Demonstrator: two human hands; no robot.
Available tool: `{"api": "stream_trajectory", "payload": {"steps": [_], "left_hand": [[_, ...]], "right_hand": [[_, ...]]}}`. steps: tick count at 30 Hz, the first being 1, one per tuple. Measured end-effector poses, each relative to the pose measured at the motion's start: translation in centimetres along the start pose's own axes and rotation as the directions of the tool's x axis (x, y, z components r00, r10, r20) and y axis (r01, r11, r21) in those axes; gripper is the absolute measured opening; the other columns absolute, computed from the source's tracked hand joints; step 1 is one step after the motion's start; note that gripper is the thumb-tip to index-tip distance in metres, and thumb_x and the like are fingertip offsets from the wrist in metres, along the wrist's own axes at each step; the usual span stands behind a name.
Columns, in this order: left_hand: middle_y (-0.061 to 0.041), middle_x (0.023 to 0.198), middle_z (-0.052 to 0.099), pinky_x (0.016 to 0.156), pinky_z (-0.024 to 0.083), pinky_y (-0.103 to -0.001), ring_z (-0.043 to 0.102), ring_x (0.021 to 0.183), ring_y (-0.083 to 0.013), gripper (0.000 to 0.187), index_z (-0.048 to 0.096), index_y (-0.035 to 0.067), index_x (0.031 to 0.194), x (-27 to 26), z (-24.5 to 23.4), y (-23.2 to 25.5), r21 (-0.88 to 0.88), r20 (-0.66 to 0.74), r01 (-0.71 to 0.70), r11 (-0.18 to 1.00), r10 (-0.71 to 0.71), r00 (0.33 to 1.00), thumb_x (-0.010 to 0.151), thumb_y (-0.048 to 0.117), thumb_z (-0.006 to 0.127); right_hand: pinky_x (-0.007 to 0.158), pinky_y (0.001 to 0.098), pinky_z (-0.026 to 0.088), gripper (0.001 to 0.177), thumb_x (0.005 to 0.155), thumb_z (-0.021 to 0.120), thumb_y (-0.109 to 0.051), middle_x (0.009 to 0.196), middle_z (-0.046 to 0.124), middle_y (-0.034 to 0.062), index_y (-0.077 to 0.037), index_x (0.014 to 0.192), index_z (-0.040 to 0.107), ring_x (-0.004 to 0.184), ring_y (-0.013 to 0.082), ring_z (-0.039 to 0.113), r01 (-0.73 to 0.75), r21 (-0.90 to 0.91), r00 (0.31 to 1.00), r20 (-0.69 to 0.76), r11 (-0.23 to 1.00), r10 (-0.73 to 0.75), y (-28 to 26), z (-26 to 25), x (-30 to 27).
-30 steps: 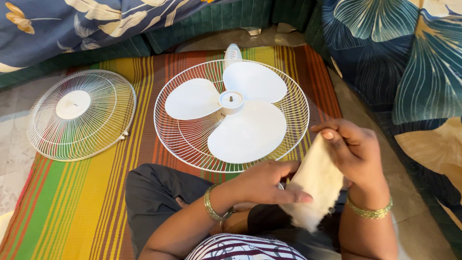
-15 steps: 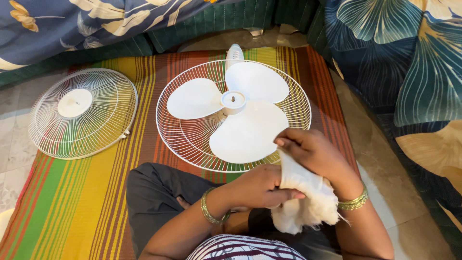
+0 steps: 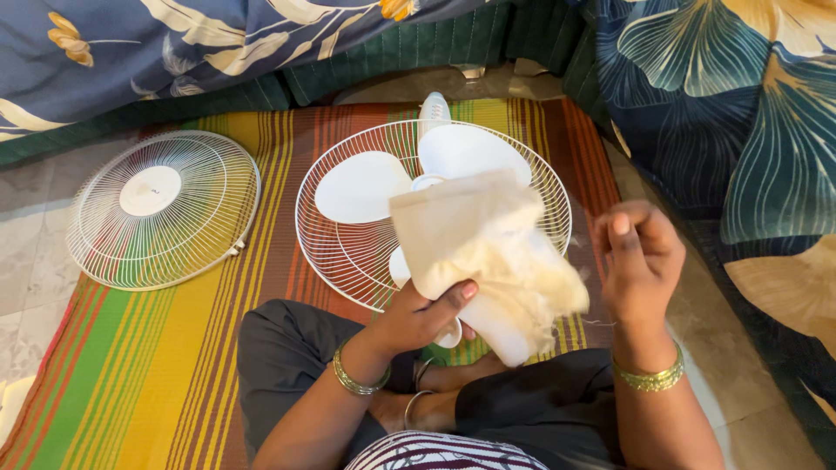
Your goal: The person cleans the disassembled parts of a pedestal fan by hand with a cloth, wiping the blades, the center hub, and the rear cage.
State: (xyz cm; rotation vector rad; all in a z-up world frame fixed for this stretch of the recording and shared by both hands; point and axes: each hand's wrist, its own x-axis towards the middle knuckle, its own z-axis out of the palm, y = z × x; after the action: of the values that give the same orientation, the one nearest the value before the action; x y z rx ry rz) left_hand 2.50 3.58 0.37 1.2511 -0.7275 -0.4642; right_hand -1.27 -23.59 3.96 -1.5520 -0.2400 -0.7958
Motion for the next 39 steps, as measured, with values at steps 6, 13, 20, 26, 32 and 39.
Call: {"api": "stream_trajectory", "payload": {"steps": [6,13,20,26,32,39], "left_hand": [[-0.006,0.100,0.071,0.063,0.060,-0.028,0.071,0.074,-0.0116,0.031,0.060,-0.003,0.126,0.3,0.2,-2.0,-0.058,-0.006,0.002,0.998,-0.002,1.000,0.107,0.021,0.059],[-0.008,0.100,0.071,0.062,0.057,-0.027,0.068,0.070,-0.0133,0.039,0.059,-0.001,0.127,0.7,0.8,-4.3,-0.253,0.019,-0.004,0.968,0.009,1.000,0.100,0.024,0.072],[-0.009,0.095,0.072,0.057,0.054,-0.024,0.066,0.066,-0.0123,0.047,0.063,-0.003,0.122,1.4,1.2,-6.2,-0.556,-0.149,-0.054,0.829,-0.036,0.988,0.093,0.029,0.080],[-0.006,0.093,0.072,0.058,0.054,-0.023,0.066,0.069,-0.0097,0.043,0.064,-0.003,0.119,1.8,1.3,-4.0,-0.546,-0.177,-0.018,0.838,-0.094,0.980,0.090,0.023,0.082],[-0.006,0.097,0.073,0.058,0.054,-0.022,0.065,0.068,-0.0092,0.045,0.063,-0.003,0.124,2.4,1.0,-3.0,-0.493,-0.226,0.021,0.870,-0.151,0.962,0.092,0.023,0.079],[-0.003,0.099,0.072,0.063,0.056,-0.025,0.067,0.076,-0.0083,0.044,0.060,-0.001,0.127,2.4,-0.5,-2.3,-0.219,-0.027,0.138,0.966,-0.147,0.989,0.091,0.018,0.077]], "right_hand": [[0.074,0.0251,0.046,0.016,0.094,0.071,-0.016,0.091,0.063,0.0049,-0.001,0.093,0.063,0.081,0.0115,0.057,0.195,-0.284,0.956,0.271,0.939,-0.116,-2.8,2.7,-1.3],[0.070,0.0213,0.046,0.008,0.101,0.066,-0.010,0.089,0.061,-0.0010,-0.003,0.100,0.063,0.079,0.0066,0.053,-0.141,-0.184,0.957,0.224,0.973,0.182,-0.5,4.4,-2.0],[0.072,0.0183,0.046,0.005,0.104,0.061,-0.005,0.091,0.060,-0.0024,-0.004,0.107,0.058,0.081,0.0022,0.052,-0.170,-0.126,0.965,0.179,0.977,0.191,1.9,4.0,-2.6],[0.053,0.0181,0.042,0.019,0.098,0.064,0.002,0.088,0.065,0.0014,-0.004,0.112,0.053,0.060,0.0040,0.051,-0.190,0.008,0.969,0.161,0.982,0.186,1.9,4.5,-3.2],[0.074,0.0259,0.056,0.018,0.099,0.073,-0.003,0.096,0.073,0.0071,-0.004,0.112,0.061,0.081,0.0131,0.069,-0.013,-0.464,0.992,0.108,0.886,0.071,0.8,4.6,-1.8],[0.097,0.0475,0.044,0.084,0.065,0.083,-0.031,0.127,0.058,0.0249,0.003,0.134,0.049,0.116,0.0397,0.055,0.619,-0.429,0.744,0.589,0.658,-0.315,-4.2,4.7,0.7]]}}
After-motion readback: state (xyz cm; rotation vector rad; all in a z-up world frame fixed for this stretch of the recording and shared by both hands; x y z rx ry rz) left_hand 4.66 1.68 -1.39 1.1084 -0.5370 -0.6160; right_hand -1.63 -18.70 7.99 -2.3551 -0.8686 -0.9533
